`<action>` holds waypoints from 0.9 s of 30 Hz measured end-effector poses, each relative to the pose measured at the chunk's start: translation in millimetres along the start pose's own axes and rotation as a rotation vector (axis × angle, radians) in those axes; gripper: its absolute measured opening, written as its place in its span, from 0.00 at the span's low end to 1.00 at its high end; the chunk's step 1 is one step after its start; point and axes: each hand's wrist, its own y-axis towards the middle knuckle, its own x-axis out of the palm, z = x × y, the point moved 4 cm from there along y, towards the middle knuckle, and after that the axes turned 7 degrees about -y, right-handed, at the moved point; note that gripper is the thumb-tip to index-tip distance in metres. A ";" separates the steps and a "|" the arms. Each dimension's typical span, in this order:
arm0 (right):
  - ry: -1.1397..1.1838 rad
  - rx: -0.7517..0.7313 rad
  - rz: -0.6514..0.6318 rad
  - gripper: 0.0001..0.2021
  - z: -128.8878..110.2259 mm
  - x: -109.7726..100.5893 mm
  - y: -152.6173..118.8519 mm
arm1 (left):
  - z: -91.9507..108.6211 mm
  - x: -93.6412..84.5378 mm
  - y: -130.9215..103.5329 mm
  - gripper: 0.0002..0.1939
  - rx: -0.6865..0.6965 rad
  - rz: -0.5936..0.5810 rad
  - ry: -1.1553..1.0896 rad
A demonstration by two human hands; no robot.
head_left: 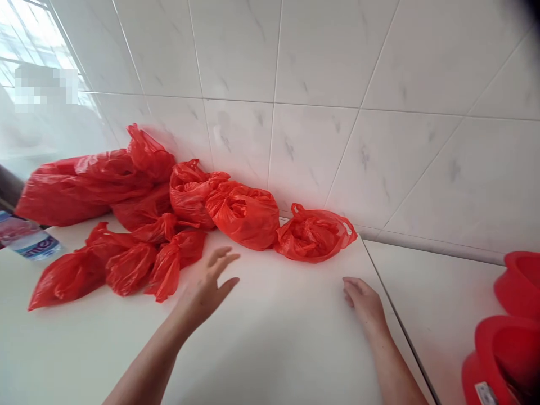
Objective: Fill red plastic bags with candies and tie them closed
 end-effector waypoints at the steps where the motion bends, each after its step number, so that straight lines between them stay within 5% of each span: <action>1: -0.013 -0.007 -0.004 0.18 -0.9 0.5 -0.7 | 7.3 15.7 4.8 0.19 0.020 -0.079 -0.060; 5: -0.079 -0.047 -0.013 0.16 -6.0 2.2 -3.1 | 29.6 74.4 34.3 0.19 0.098 -0.224 -0.231; 12: -0.229 -0.230 0.080 0.14 -35.5 8.5 -25.8 | 36.1 148.0 77.7 0.18 0.130 -0.089 -0.170; 16: -0.267 -0.471 0.042 0.13 -88.8 40.0 -36.4 | 24.6 165.7 75.7 0.19 0.110 -0.051 -0.151; 20: -0.269 -0.606 -0.071 0.17 -130.6 86.2 -17.4 | 14.1 172.3 73.4 0.23 0.090 -0.071 -0.143; 23: -0.246 -0.551 -0.060 0.19 -133.6 107.7 5.1 | 10.1 174.1 73.5 0.27 0.047 -0.081 -0.124; 27: -0.143 -0.418 -0.030 0.06 -115.9 108.2 26.3 | 7.4 177.1 73.6 0.30 -0.017 -0.082 -0.102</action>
